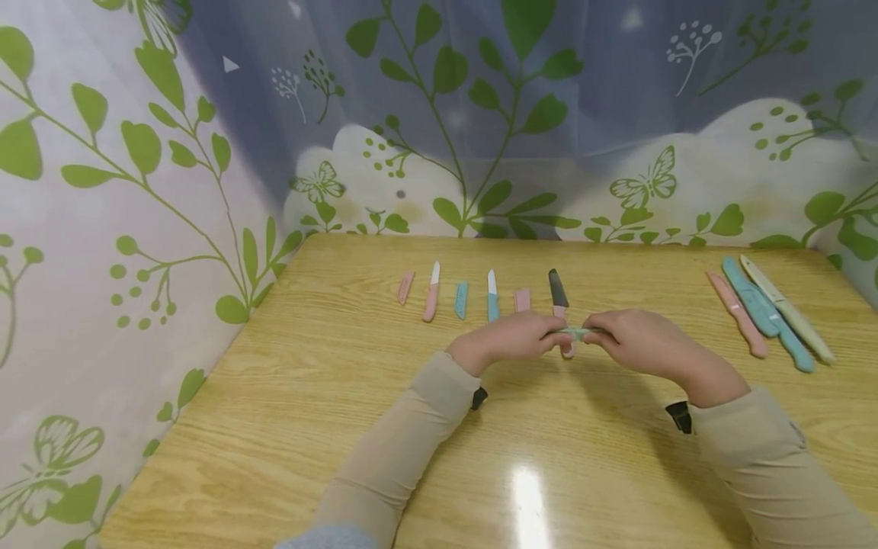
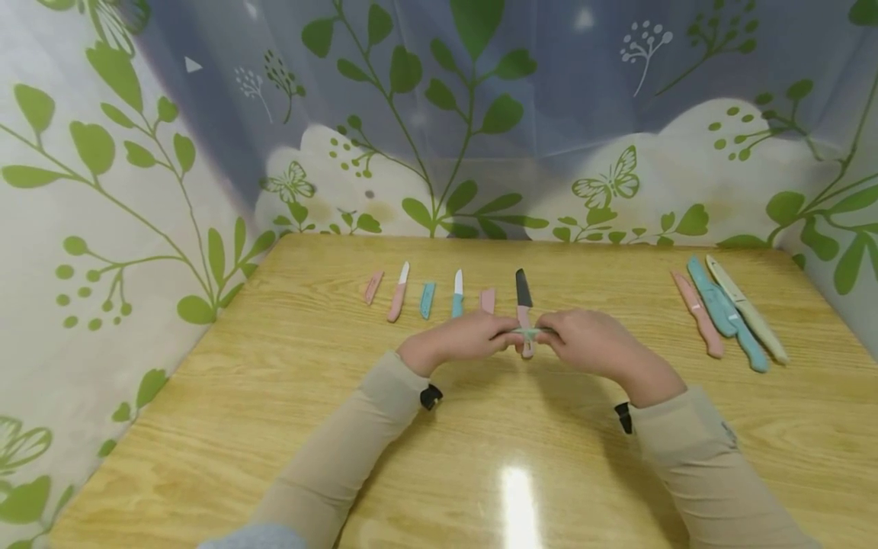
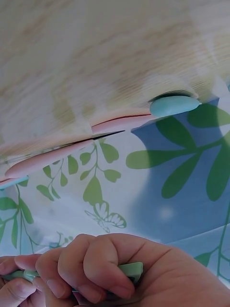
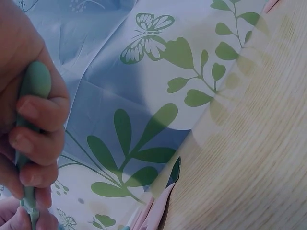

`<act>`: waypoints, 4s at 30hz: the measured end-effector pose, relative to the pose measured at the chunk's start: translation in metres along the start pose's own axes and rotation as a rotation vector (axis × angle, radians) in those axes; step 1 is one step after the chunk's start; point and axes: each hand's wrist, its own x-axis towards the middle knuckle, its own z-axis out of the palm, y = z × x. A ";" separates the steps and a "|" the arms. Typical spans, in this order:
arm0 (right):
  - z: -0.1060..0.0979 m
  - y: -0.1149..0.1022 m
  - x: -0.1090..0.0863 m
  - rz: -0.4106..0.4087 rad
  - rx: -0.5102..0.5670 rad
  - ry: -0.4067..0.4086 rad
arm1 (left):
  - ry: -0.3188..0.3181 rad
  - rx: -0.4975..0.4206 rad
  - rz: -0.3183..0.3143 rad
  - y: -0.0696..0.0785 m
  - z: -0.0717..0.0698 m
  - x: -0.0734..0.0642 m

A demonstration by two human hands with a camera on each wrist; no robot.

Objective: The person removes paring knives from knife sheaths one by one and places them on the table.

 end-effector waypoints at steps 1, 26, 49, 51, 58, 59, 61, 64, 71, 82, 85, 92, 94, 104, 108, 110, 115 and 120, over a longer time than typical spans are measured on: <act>0.000 0.000 0.000 -0.002 0.001 -0.001 | -0.001 -0.001 0.000 0.000 0.000 0.000; -0.002 -0.001 0.000 0.011 0.018 -0.011 | -0.016 -0.016 0.000 0.002 -0.001 -0.002; -0.002 0.000 -0.002 0.002 -0.011 0.005 | -0.012 -0.035 0.011 0.001 0.000 -0.002; -0.003 0.000 -0.002 0.003 -0.008 0.005 | -0.012 -0.038 0.008 0.001 0.000 -0.001; -0.002 0.000 -0.001 0.000 -0.009 0.004 | -0.007 -0.034 0.008 0.000 0.000 -0.001; -0.002 0.000 -0.001 0.000 -0.010 0.004 | -0.006 -0.037 0.009 0.000 0.000 -0.001; -0.002 0.000 -0.001 0.002 -0.010 0.005 | -0.005 -0.029 0.012 0.000 0.001 -0.001; -0.002 0.000 -0.001 -0.002 -0.010 0.006 | -0.003 -0.019 0.015 0.000 0.001 -0.001; -0.003 0.000 -0.001 -0.006 -0.009 0.007 | -0.005 -0.023 0.022 0.000 0.001 -0.001; -0.004 0.000 -0.002 0.006 -0.013 0.008 | -0.001 -0.035 0.013 0.000 0.000 -0.002; -0.004 0.001 -0.002 0.005 -0.014 0.007 | -0.003 -0.036 0.014 0.000 0.000 -0.002; -0.004 0.002 -0.002 0.001 -0.013 0.010 | -0.008 -0.039 0.018 0.000 0.000 -0.002; -0.004 0.002 -0.002 -0.001 -0.016 0.010 | -0.007 -0.039 0.021 -0.001 0.000 -0.002; -0.006 0.001 -0.002 0.030 -0.013 -0.003 | -0.001 -0.048 0.022 -0.002 -0.001 -0.002; -0.007 0.001 -0.003 0.027 -0.011 -0.004 | 0.000 -0.045 0.023 -0.002 -0.002 -0.002; -0.007 0.001 -0.003 0.026 -0.010 -0.005 | 0.001 -0.049 0.021 -0.002 -0.002 -0.002; -0.008 0.002 -0.003 0.027 -0.008 -0.009 | -0.001 -0.049 0.018 -0.002 -0.002 -0.002; -0.008 0.002 -0.004 0.029 -0.007 -0.014 | -0.005 -0.053 0.020 -0.003 -0.001 -0.001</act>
